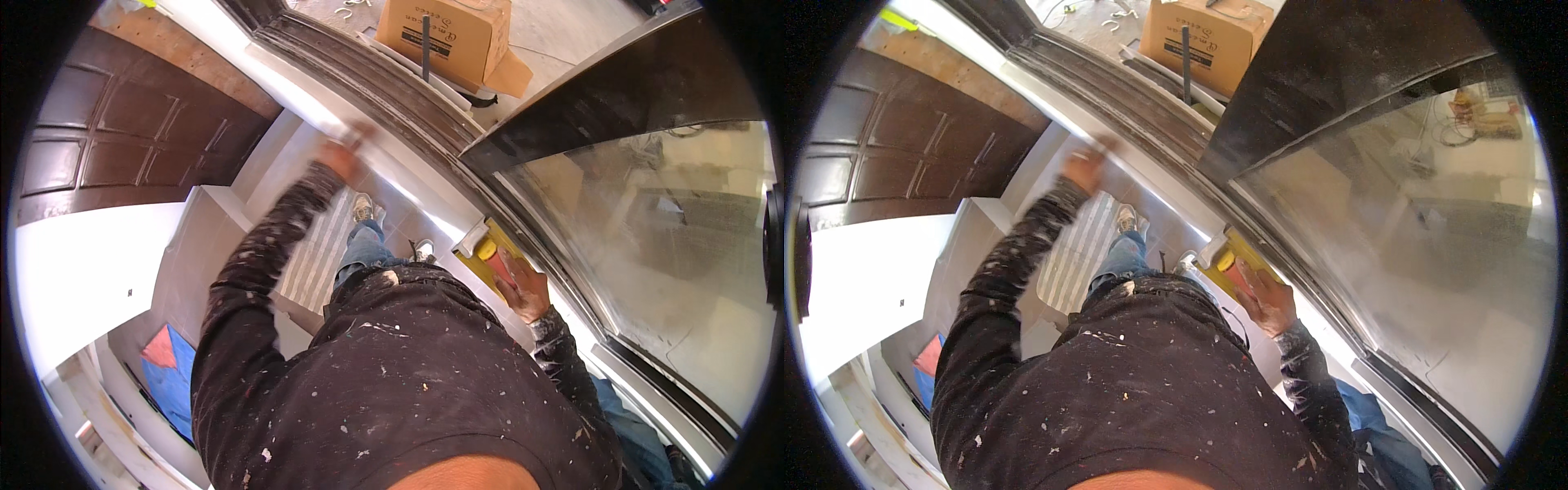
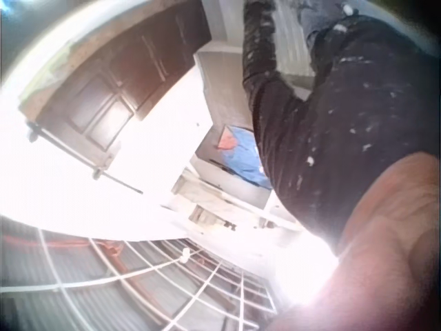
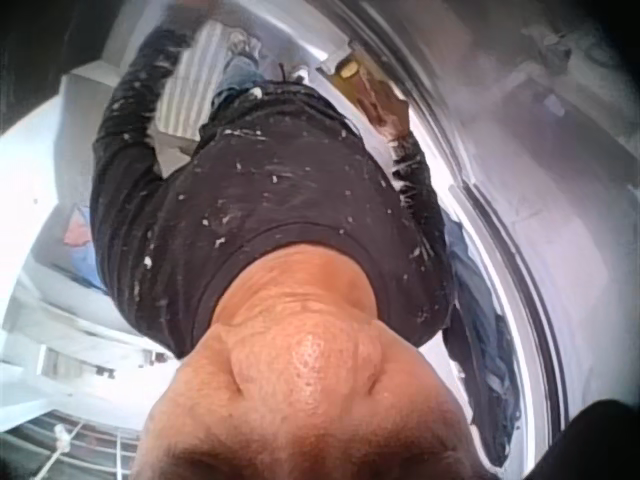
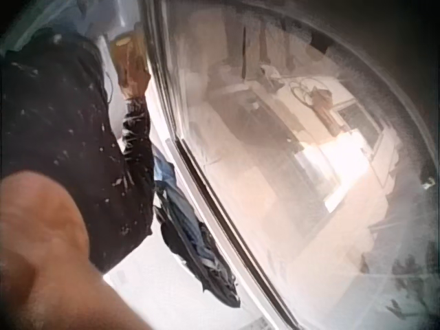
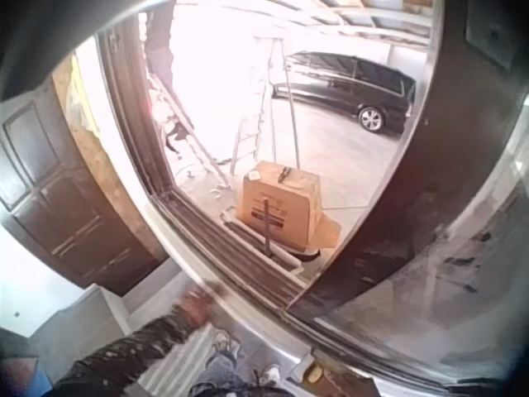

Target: The person attaches sandpaper to a yellow sanding block and sands the wall and window frame around a glass door. The person moves along the frame, sanding the top, sides, and lower sections of the wall and frame.

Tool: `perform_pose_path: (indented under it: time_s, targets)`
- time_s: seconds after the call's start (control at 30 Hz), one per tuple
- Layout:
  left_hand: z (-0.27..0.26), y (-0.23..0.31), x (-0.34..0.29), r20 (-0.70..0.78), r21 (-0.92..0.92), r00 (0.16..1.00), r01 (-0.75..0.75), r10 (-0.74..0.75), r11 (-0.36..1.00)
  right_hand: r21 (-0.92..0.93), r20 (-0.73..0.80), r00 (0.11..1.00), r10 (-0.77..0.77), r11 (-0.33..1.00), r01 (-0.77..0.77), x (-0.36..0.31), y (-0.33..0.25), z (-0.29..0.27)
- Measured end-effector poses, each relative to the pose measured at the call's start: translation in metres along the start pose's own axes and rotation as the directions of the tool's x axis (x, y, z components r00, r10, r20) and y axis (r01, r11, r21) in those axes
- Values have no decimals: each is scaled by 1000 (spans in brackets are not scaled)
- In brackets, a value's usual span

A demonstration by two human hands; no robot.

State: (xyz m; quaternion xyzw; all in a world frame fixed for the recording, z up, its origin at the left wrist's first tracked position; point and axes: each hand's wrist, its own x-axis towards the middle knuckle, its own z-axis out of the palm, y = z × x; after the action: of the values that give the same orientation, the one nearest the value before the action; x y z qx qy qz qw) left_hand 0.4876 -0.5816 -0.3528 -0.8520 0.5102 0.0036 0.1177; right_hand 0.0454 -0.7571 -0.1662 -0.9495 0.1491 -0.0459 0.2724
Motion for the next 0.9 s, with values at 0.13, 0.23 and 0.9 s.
perform_pose_path:
  time_s: [0.13,0.23,0.9]
  targets:
    - [-105,-133,-21,260,144,711,641,-653,754,-152,92,996,13,988,1,11,10,14]
    - [-67,-152,-35,215,128,759,602,-614,788,-98,31,997,-65,993,67,54,8,42]
    - [-214,69,52,-698,-368,585,-788,414,493,390,-347,665,661,746,-539,-121,-50,35]
